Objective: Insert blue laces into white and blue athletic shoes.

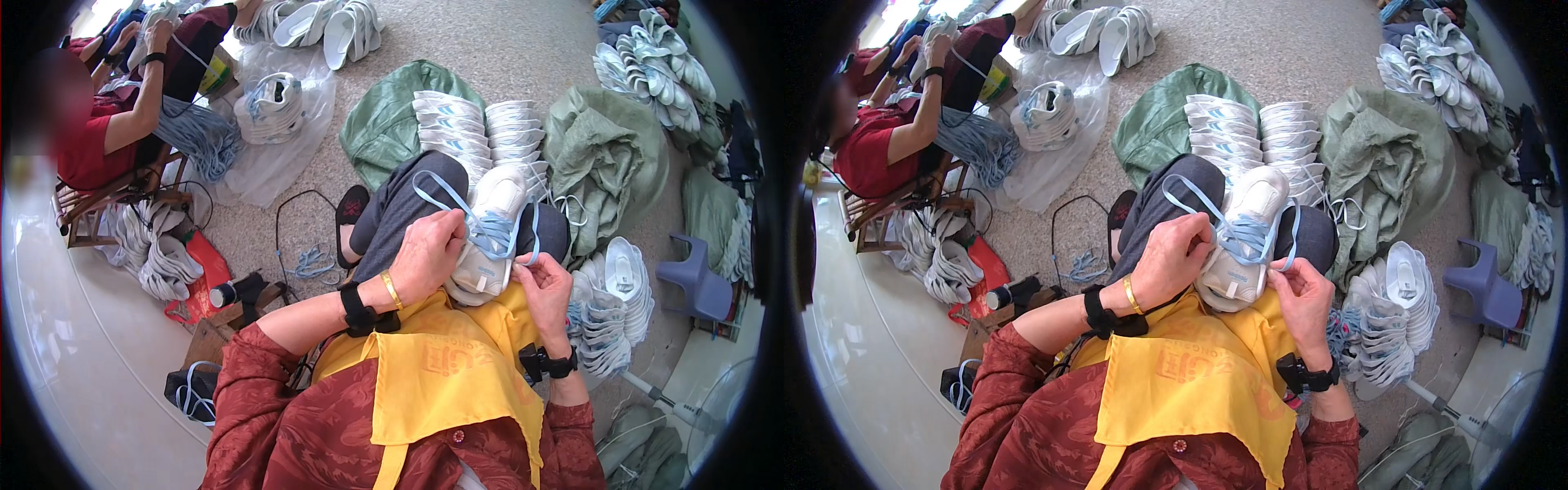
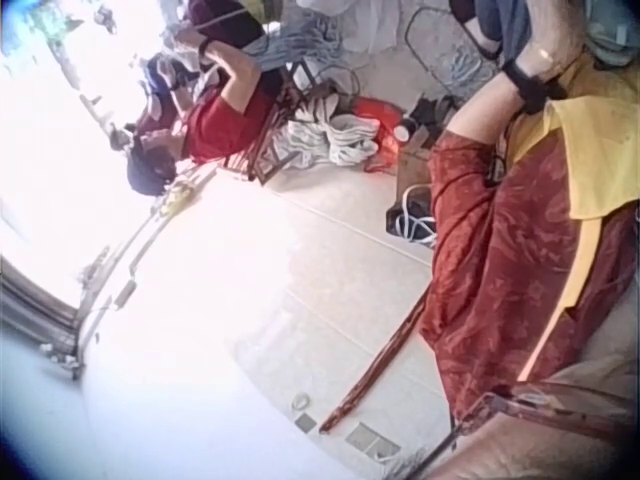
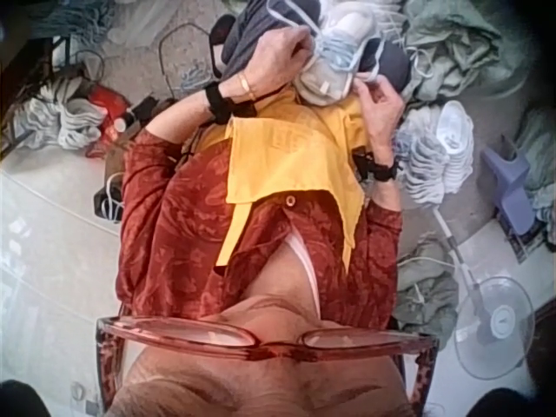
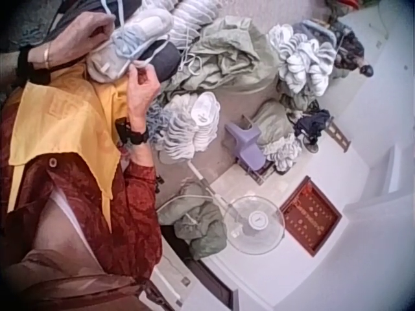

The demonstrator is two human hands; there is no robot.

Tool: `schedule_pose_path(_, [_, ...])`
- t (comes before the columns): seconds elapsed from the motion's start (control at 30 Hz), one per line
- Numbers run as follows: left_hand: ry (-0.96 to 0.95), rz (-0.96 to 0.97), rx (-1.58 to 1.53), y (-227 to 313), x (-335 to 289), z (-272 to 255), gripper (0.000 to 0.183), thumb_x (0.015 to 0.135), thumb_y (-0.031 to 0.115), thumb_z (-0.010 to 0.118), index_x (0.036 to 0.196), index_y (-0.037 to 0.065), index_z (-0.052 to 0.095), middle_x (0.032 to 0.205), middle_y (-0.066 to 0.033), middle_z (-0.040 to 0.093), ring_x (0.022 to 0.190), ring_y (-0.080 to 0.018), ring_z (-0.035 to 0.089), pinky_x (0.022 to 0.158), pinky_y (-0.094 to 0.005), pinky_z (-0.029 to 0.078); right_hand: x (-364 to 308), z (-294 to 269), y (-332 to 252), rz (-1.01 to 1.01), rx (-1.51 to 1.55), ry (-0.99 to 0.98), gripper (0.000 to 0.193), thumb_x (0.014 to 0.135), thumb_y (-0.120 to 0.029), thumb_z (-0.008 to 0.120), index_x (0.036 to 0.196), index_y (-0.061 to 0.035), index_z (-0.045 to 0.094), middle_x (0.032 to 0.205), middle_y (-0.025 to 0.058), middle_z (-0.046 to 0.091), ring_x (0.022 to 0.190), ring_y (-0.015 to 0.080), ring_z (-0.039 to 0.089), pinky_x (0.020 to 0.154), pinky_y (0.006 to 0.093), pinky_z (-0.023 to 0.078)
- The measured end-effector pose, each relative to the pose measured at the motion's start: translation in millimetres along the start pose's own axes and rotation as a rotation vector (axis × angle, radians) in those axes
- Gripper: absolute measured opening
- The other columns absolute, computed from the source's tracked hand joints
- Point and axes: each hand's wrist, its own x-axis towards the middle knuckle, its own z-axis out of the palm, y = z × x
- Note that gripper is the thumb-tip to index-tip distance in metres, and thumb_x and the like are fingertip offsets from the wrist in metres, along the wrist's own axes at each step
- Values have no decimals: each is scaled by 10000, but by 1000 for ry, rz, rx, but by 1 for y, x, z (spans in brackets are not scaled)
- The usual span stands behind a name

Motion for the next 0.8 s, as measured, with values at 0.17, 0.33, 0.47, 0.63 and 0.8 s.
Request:
schedule_pose_path(0.17, [-18, 19, 53, -1, -2, 3, 143, 847, -45, 693, 907, 15, 578, 842, -166, 619, 791, -383, 649, 680, -457, 511, 1, 0, 1, 31, 58, 13, 108, 996, 76, 670, 1088, 44, 718, 988, 42, 755, 883, 109, 740, 841, 267, 622])
schedule_pose_path(0.33, [-55, 28, 55, -3, -4, 6, 147, 864, -32, 685, 925, 3, 556, 836, -176, 613, 789, -415, 631, 683, -472, 504, -1, 5, -3, -205, -271, 55, 118, 963, 68, 713, 1076, 37, 726, 955, 70, 764, 838, 109, 735, 780, 270, 615])
schedule_pose_path(0.47, [-73, 64, 48, -2, -2, 4, 177, 869, -30, 709, 936, -6, 548, 829, -168, 596, 758, -376, 628, 676, -441, 507, -2, 8, -13, -204, -300, 122, 181, 888, 41, 790, 1052, 27, 715, 860, 99, 726, 742, 162, 723, 675, 294, 570])
schedule_pose_path(0.63, [-210, -17, 5, 10, -13, -8, 258, 876, 16, 738, 1011, -7, 519, 928, -189, 576, 812, -388, 619, 709, -451, 508, -13, 0, -32, -220, -435, 195, 222, 833, 9, 840, 970, 1, 666, 881, 103, 693, 757, 212, 711, 688, 310, 567])
schedule_pose_path(0.8, [-193, 8, 19, 9, -12, -6, 268, 889, 12, 748, 1034, 5, 523, 918, -140, 560, 784, -303, 620, 684, -383, 513, -17, 15, -36, -397, -546, 95, 270, 831, -3, 839, 1041, -8, 670, 983, 118, 691, 836, 255, 719, 758, 347, 581])
